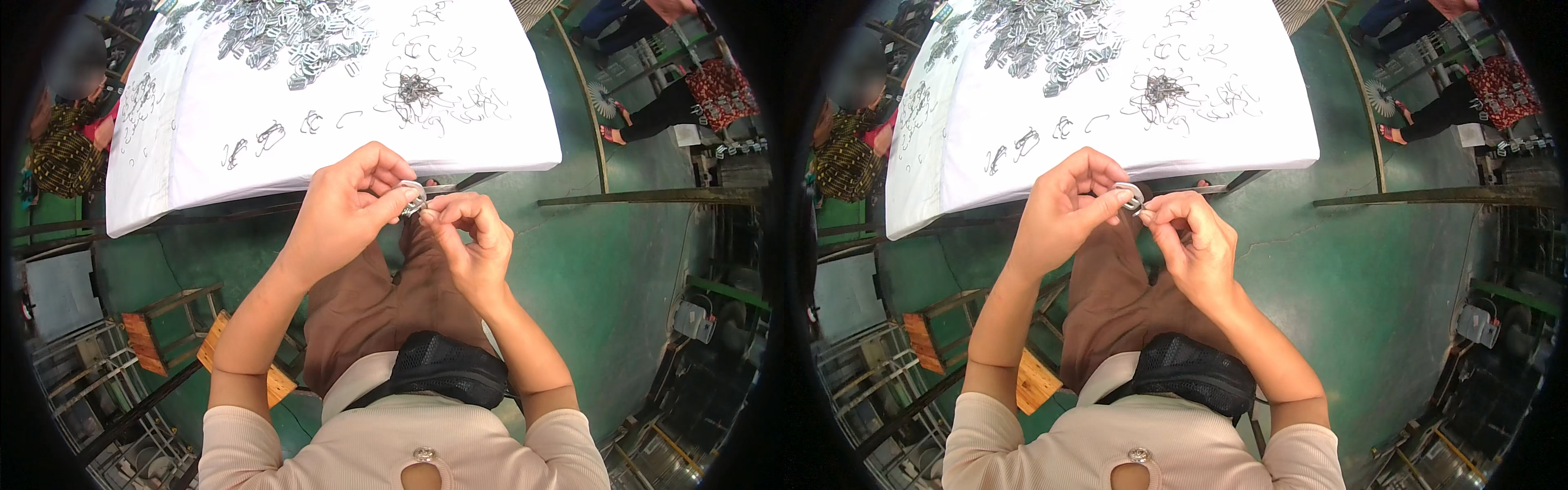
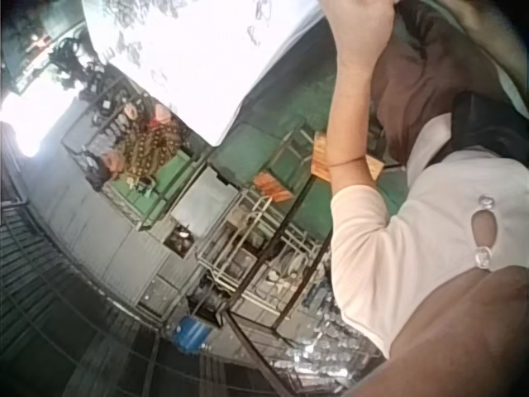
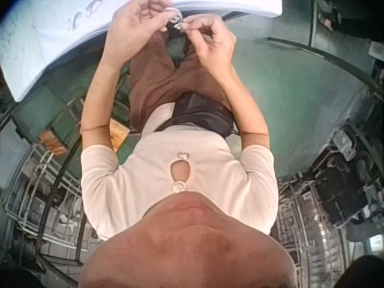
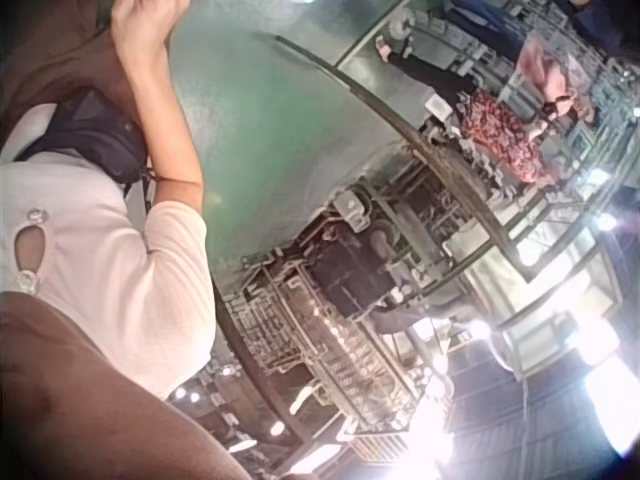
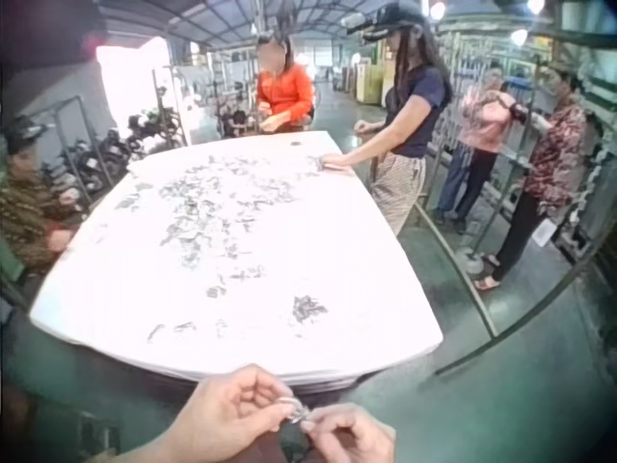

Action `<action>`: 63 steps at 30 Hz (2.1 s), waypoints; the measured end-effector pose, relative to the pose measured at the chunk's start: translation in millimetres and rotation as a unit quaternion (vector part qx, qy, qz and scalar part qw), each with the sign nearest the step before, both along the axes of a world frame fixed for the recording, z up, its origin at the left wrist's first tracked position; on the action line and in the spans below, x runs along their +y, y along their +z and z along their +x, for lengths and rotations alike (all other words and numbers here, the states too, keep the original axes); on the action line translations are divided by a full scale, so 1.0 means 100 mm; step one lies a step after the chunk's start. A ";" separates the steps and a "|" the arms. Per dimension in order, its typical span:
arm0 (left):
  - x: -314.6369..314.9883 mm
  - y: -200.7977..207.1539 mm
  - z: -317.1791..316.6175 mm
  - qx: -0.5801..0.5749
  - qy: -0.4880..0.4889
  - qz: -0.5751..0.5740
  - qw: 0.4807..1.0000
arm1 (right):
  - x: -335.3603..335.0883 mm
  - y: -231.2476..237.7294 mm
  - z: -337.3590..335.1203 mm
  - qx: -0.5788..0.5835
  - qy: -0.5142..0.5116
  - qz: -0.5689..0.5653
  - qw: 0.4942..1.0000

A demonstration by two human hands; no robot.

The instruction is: The person picks up small metal components from a pile on a table and links them together by hand. They hold a chain of already linked parts in one hand while attaching new pieces one by one.

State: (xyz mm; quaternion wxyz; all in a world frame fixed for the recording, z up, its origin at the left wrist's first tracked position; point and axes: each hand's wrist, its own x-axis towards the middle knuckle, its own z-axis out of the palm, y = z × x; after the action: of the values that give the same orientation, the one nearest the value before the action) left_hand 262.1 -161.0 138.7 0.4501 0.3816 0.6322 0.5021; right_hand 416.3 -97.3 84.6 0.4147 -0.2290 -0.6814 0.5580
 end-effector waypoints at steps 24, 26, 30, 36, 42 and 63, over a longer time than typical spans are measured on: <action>-0.23 -0.39 0.32 0.212 0.123 0.129 0.961 | 2.20 -0.56 -1.72 -0.576 -0.075 0.114 0.806; -0.24 -0.41 0.33 0.220 0.125 0.130 0.959 | 2.19 -0.56 -1.75 -0.584 -0.063 0.189 0.787; -0.27 -0.40 0.35 0.227 0.124 0.127 0.958 | 2.27 -0.62 -1.55 -0.567 -0.027 0.115 0.815; -0.26 -0.41 0.37 0.230 0.114 0.148 0.955 | 2.23 -0.48 -1.51 -0.505 -0.051 0.126 0.852; -0.24 -0.39 0.42 0.229 0.134 0.149 0.953 | 2.22 -0.61 -1.73 -0.574 -0.009 0.247 0.780; -0.32 -0.30 0.54 0.193 0.193 0.174 0.946 | -0.11 0.28 0.20 0.020 0.027 -0.219 0.975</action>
State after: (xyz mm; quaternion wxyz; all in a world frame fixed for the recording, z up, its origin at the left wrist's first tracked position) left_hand 316.4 -193.3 109.2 0.1410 0.4144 0.6711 0.5983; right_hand 436.5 -107.9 113.0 0.3529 -0.2848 -0.5402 0.7089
